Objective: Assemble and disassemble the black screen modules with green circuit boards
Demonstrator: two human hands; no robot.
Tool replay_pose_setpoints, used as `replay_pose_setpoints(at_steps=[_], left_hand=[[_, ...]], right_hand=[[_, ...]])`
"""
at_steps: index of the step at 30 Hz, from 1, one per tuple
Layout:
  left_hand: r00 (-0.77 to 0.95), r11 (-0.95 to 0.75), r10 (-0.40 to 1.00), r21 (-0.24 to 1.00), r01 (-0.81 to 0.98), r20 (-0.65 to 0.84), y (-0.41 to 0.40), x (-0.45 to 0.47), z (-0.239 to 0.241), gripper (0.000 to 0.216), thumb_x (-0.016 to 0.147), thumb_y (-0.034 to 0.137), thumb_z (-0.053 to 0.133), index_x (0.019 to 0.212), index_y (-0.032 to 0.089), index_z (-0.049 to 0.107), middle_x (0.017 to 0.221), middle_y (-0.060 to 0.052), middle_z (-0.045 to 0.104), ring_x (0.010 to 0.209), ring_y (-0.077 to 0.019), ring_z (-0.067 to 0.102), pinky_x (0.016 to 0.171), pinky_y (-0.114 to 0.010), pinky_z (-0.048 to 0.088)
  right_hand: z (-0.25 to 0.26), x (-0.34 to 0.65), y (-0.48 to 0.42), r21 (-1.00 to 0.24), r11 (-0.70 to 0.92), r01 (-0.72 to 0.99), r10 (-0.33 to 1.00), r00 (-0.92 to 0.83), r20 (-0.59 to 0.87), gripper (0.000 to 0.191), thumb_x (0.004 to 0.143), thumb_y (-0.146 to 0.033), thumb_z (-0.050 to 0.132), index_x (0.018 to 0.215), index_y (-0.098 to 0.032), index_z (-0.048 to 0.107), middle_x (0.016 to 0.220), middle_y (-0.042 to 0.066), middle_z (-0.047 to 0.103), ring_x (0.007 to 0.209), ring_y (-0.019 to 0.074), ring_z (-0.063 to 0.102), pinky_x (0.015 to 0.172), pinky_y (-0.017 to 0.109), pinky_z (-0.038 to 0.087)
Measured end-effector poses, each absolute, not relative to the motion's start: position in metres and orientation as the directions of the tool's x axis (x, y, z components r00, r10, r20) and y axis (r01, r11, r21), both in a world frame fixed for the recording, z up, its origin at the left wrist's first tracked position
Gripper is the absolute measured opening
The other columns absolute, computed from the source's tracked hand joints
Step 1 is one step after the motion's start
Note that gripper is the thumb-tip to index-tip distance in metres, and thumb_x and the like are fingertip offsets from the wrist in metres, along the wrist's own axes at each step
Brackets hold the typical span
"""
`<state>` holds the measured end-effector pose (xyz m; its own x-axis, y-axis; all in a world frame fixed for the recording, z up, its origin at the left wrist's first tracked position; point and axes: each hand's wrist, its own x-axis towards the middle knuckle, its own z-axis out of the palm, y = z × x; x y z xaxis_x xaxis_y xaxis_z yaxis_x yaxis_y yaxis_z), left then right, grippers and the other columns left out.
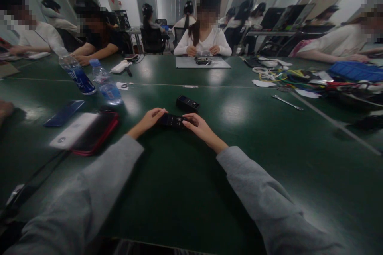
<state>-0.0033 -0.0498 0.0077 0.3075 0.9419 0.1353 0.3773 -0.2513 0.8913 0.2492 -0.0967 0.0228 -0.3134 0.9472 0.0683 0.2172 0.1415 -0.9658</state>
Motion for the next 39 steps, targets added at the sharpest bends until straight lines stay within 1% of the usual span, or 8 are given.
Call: replay_pose_setpoints(at_steps=[5, 13, 22, 25, 28, 30, 34, 39], left_hand=[[0.314, -0.248, 0.94, 0.898, 0.364, 0.132, -0.051, -0.004, 0.009, 0.051, 0.087, 0.062, 0.042, 0.107, 0.021, 0.064, 0.105, -0.006, 0.066, 0.096, -0.02, 0.06, 0.087, -0.036, 0.046], [0.299, -0.258, 0.94, 0.913, 0.316, 0.163, -0.045, -0.004, 0.001, 0.048, 0.089, 0.058, 0.043, 0.113, 0.021, 0.063, 0.112, -0.007, 0.064, 0.104, -0.0215, 0.059, 0.093, -0.039, 0.044], [0.27, -0.29, 0.938, 0.919, 0.265, 0.218, -0.038, -0.003, -0.007, 0.044, 0.09, 0.053, 0.047, 0.116, 0.02, 0.061, 0.117, -0.007, 0.064, 0.108, -0.0202, 0.058, 0.098, -0.039, 0.042], [0.274, -0.294, 0.935, 0.923, 0.248, 0.224, -0.038, -0.002, -0.008, 0.046, 0.089, 0.053, 0.049, 0.118, 0.019, 0.06, 0.118, -0.008, 0.064, 0.107, -0.0199, 0.059, 0.098, -0.039, 0.043], [0.279, -0.302, 0.932, 0.921, 0.246, 0.231, -0.039, -0.002, -0.006, 0.046, 0.087, 0.052, 0.052, 0.118, 0.018, 0.059, 0.117, -0.01, 0.064, 0.105, -0.02, 0.06, 0.096, -0.038, 0.045], [0.282, -0.302, 0.932, 0.919, 0.252, 0.229, -0.04, -0.002, -0.004, 0.046, 0.087, 0.051, 0.053, 0.118, 0.018, 0.059, 0.118, -0.01, 0.064, 0.104, -0.0202, 0.061, 0.095, -0.038, 0.045], [0.296, -0.306, 0.928, 0.915, 0.261, 0.226, -0.042, -0.002, -0.002, 0.047, 0.087, 0.051, 0.053, 0.12, 0.018, 0.058, 0.119, -0.01, 0.064, 0.105, -0.0206, 0.061, 0.094, -0.038, 0.045], [0.285, -0.31, 0.931, 0.905, 0.291, 0.228, -0.04, -0.003, -0.005, 0.048, 0.091, 0.055, 0.043, 0.12, 0.02, 0.058, 0.118, -0.008, 0.064, 0.104, -0.0195, 0.06, 0.093, -0.036, 0.044]], right_hand=[[0.021, 0.25, -0.096, -0.966, 0.14, 0.219, 0.951, -0.301, 0.069, 0.04, 0.083, -0.046, 0.064, 0.116, -0.024, 0.056, 0.123, 0.007, 0.059, 0.115, 0.0228, 0.055, 0.103, 0.045, 0.043], [0.018, 0.248, -0.095, -0.928, 0.196, 0.316, 0.962, -0.246, 0.119, 0.039, 0.087, -0.05, 0.057, 0.117, -0.024, 0.056, 0.12, 0.007, 0.059, 0.11, 0.0224, 0.057, 0.099, 0.045, 0.045], [-0.001, 0.252, -0.084, -0.768, 0.322, 0.554, 0.947, -0.182, 0.265, 0.045, 0.091, -0.061, 0.042, 0.109, -0.023, 0.058, 0.11, 0.008, 0.058, 0.106, 0.0246, 0.053, 0.097, 0.046, 0.042], [0.001, 0.251, -0.088, -0.75, 0.354, 0.558, 0.935, -0.209, 0.286, 0.046, 0.093, -0.059, 0.04, 0.119, -0.024, 0.055, 0.116, 0.008, 0.056, 0.112, 0.0252, 0.051, 0.1, 0.047, 0.04], [0.009, 0.246, -0.098, -0.687, 0.472, 0.552, 0.881, -0.311, 0.355, 0.057, 0.092, -0.055, 0.047, 0.141, -0.029, 0.037, 0.134, 0.008, 0.046, 0.123, 0.0259, 0.044, 0.105, 0.047, 0.037], [0.014, 0.242, -0.104, -0.6, 0.568, 0.564, 0.823, -0.406, 0.398, 0.064, 0.09, -0.051, 0.054, 0.146, -0.032, 0.03, 0.139, 0.007, 0.042, 0.126, 0.0274, 0.042, 0.107, 0.049, 0.035], [0.017, 0.238, -0.109, -0.482, 0.605, 0.634, 0.796, -0.467, 0.386, 0.053, 0.092, -0.042, 0.052, 0.142, -0.032, 0.038, 0.128, 0.008, 0.051, 0.117, 0.0291, 0.048, 0.1, 0.052, 0.042], [0.018, 0.238, -0.111, -0.467, 0.603, 0.647, 0.797, -0.462, 0.389, 0.053, 0.092, -0.036, 0.051, 0.142, -0.03, 0.036, 0.125, 0.008, 0.052, 0.111, 0.0274, 0.053, 0.095, 0.05, 0.048]])
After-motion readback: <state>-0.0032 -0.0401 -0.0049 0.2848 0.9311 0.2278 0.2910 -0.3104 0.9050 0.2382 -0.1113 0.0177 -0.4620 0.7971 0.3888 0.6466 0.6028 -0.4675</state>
